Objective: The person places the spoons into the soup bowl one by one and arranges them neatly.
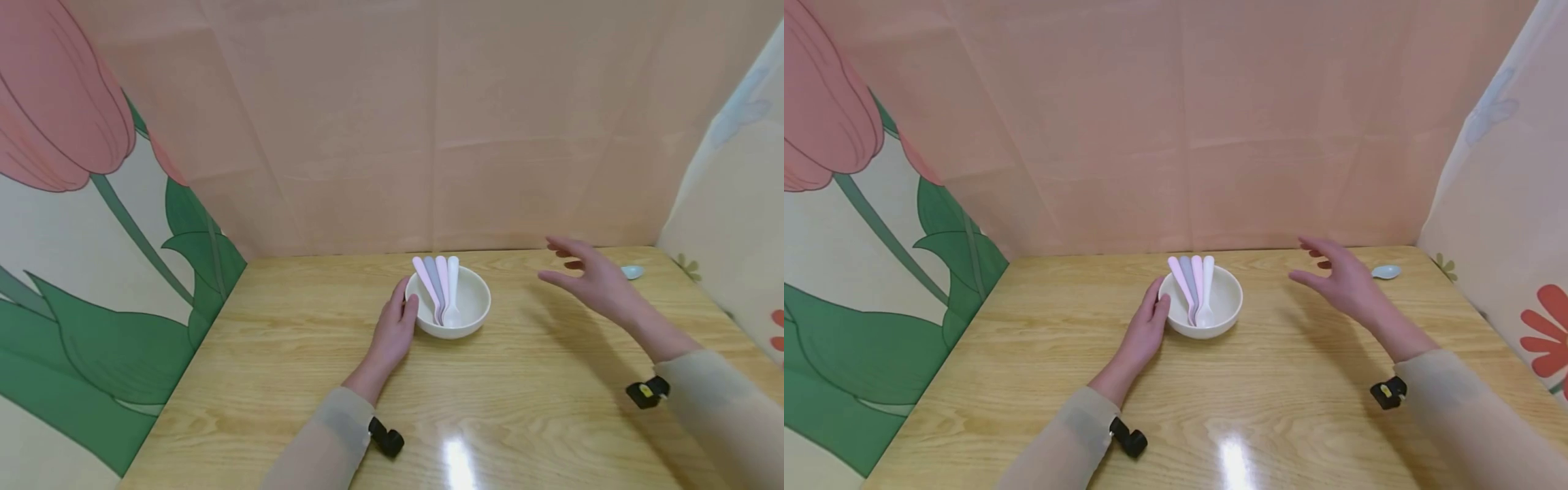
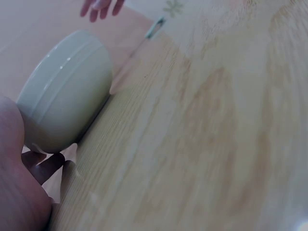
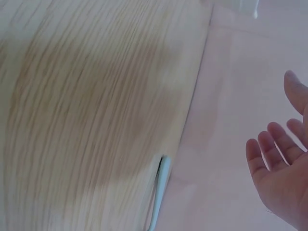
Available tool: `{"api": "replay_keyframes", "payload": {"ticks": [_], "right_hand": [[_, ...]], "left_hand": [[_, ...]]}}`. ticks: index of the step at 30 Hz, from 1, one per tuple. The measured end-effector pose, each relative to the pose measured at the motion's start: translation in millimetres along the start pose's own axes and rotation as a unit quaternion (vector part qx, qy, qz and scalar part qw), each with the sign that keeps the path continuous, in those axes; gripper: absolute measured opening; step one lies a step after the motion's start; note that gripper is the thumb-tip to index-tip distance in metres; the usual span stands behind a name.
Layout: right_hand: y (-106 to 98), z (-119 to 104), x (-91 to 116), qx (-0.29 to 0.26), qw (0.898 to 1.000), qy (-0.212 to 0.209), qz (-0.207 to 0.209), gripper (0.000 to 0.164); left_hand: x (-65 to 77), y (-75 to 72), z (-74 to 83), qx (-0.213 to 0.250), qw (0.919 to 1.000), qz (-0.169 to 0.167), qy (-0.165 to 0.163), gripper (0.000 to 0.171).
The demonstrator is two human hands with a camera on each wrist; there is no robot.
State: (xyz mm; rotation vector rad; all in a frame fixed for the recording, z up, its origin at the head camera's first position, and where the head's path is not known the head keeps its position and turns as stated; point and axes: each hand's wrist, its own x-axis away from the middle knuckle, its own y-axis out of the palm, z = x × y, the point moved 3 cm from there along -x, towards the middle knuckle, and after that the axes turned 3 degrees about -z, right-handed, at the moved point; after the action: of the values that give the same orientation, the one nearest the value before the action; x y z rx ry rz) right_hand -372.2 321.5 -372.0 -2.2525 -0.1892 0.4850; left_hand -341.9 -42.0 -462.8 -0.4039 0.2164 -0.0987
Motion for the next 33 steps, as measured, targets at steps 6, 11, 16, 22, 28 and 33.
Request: {"api": "replay_keyframes", "payload": {"ticks": [6,11,16,22,28,33], "right_hand": [[-9.3,11.6,5.9,0.017,1.000,0.012,-0.007,0.079],[-17.2,19.8,8.0,0.030,0.999,0.023,-0.008,0.082],[-24.3,29.2,9.3,0.037,0.999,0.036,-0.013,0.084],[-32.3,41.1,14.2,0.036,0.999,0.038,-0.014,0.084],[-37.3,53.0,18.4,0.041,0.998,0.051,-0.021,0.083],[-39.4,61.8,19.6,0.056,0.996,0.061,-0.021,0.085]], "left_hand": [[0.2,-0.7,1.8,0.000,1.0000,0.003,0.007,0.054],[0.8,-1.4,2.1,-0.001,1.0000,0.002,0.008,0.054],[0.4,-0.8,1.4,-0.001,1.0000,0.003,0.006,0.055],[0.0,0.4,0.0,-0.002,0.9999,0.008,0.006,0.055],[0.4,0.5,-0.4,-0.005,1.0000,0.007,0.000,0.056],[-1.2,0.8,-1.5,-0.008,0.9999,0.005,-0.005,0.056]]}}
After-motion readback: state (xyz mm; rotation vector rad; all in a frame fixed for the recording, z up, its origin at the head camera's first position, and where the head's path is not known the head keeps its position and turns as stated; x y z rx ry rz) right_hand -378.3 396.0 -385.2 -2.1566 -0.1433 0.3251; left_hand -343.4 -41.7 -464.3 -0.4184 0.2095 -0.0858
